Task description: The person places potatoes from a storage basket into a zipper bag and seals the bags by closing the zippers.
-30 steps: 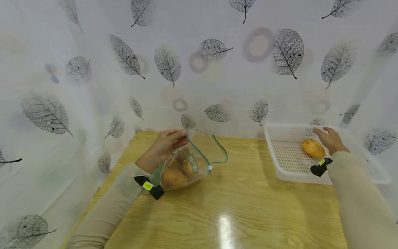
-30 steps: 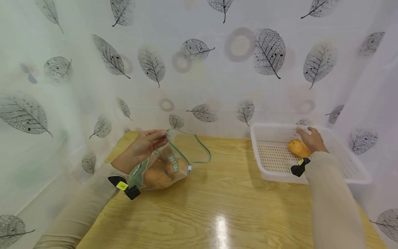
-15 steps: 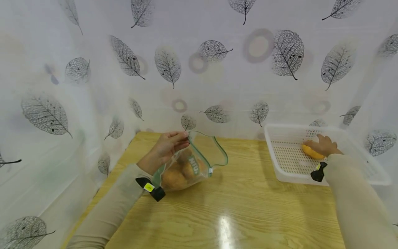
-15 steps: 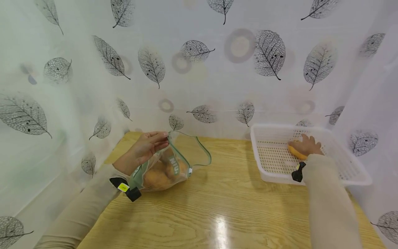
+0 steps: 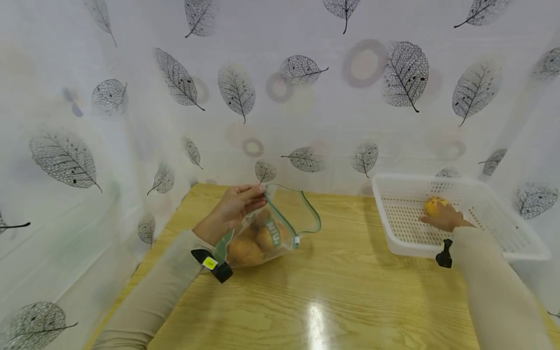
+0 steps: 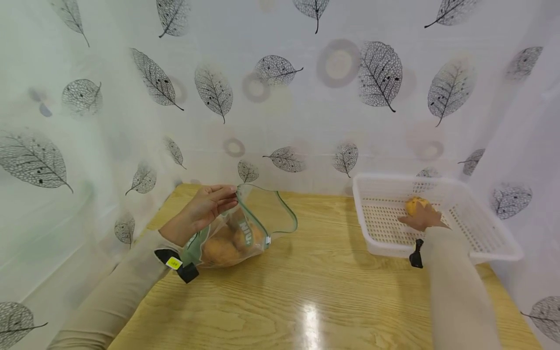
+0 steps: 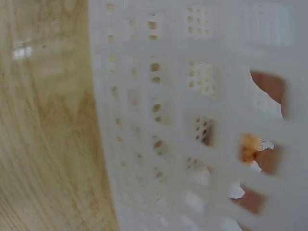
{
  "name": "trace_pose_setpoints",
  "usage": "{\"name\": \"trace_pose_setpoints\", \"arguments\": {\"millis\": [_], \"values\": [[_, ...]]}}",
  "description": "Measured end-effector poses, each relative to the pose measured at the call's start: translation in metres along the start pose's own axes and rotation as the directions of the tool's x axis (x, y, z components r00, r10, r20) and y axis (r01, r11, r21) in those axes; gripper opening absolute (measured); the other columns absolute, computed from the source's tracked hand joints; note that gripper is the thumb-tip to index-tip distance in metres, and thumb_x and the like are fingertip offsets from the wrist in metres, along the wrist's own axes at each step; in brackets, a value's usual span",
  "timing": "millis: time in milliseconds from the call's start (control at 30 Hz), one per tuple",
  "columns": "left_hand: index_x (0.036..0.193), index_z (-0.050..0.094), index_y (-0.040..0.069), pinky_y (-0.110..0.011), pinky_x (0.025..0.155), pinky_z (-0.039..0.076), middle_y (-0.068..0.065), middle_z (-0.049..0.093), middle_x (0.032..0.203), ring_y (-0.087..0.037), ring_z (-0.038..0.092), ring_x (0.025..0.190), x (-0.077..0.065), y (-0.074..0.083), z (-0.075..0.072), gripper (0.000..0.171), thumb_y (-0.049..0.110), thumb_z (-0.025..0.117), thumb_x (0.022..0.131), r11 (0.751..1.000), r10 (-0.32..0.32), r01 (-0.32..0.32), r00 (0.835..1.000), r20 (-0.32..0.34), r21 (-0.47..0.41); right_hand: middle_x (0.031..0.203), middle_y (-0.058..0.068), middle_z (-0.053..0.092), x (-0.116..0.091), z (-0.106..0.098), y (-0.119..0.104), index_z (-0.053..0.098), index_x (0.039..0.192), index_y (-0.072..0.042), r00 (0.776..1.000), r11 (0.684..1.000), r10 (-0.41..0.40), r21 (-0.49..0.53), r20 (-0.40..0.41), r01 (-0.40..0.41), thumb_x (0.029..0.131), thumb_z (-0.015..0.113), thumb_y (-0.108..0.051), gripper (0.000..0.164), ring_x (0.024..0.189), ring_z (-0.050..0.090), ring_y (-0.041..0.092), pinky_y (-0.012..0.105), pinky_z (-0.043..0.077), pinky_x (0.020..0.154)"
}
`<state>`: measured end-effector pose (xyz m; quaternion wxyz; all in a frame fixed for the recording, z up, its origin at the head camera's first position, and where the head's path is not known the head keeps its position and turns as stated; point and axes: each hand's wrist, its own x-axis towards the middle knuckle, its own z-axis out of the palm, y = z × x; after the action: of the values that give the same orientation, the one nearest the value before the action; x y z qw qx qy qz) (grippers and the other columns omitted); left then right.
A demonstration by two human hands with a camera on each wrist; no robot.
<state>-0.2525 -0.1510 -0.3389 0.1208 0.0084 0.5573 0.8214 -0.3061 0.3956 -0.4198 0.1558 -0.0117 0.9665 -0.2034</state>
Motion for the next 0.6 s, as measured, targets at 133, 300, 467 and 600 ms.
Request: {"name": "trace_pose_setpoints", "arguments": {"millis": [133, 300, 467, 600], "values": [[0.078, 0.07, 0.01, -0.019, 0.071, 0.06, -0.002, 0.069, 0.076, -0.011, 0.068, 0.068, -0.001, 0.0, 0.0, 0.028, -0.002, 0.053, 0.096, 1.0, -0.003, 0.003, 1.0, -0.003, -0.004, 0.136, 0.053, -0.003, 0.0, 0.01, 0.004, 0.0, 0.14, 0.023, 0.996, 0.998, 0.043, -0.034, -0.073, -0.046, 0.096, 0.05, -0.045, 0.095, 0.121, 0.002, 0.073, 0.082, 0.019, 0.096], [0.079, 0.071, 0.01, -0.019, 0.073, 0.06, -0.002, 0.069, 0.076, -0.011, 0.068, 0.069, -0.002, 0.001, -0.001, 0.028, -0.002, 0.052, 0.097, 1.0, -0.001, 0.001, 1.0, 0.004, -0.002, 0.128, 0.053, 0.008, -0.001, 0.02, 0.001, 0.011, 0.14, 0.021, 0.966, 0.99, 0.1, -0.075, -0.237, -0.121, 0.095, 0.052, -0.031, 0.081, 0.113, 0.016, 0.073, 0.079, 0.032, 0.085], [0.079, 0.07, 0.01, -0.019, 0.073, 0.06, -0.002, 0.068, 0.077, -0.011, 0.068, 0.069, -0.003, 0.001, -0.001, 0.027, -0.002, 0.053, 0.097, 1.0, 0.001, -0.001, 1.0, 0.007, 0.0, 0.129, 0.049, 0.014, 0.003, 0.028, 0.005, 0.032, 0.131, 0.019, 0.931, 0.987, 0.071, -0.11, -0.359, -0.118, 0.089, 0.055, -0.022, 0.063, 0.119, 0.011, 0.069, 0.079, 0.032, 0.084], [0.08, 0.07, 0.009, -0.019, 0.073, 0.06, -0.002, 0.069, 0.076, -0.011, 0.068, 0.069, -0.004, 0.001, 0.0, 0.027, -0.002, 0.052, 0.096, 1.0, -0.005, 0.005, 1.0, 0.0, -0.001, 0.124, 0.049, 0.024, 0.008, 0.032, 0.007, 0.031, 0.125, 0.025, 0.922, 0.987, 0.035, -0.131, -0.386, -0.092, 0.086, 0.054, -0.018, 0.063, 0.114, 0.023, 0.068, 0.076, 0.038, 0.08]]}}
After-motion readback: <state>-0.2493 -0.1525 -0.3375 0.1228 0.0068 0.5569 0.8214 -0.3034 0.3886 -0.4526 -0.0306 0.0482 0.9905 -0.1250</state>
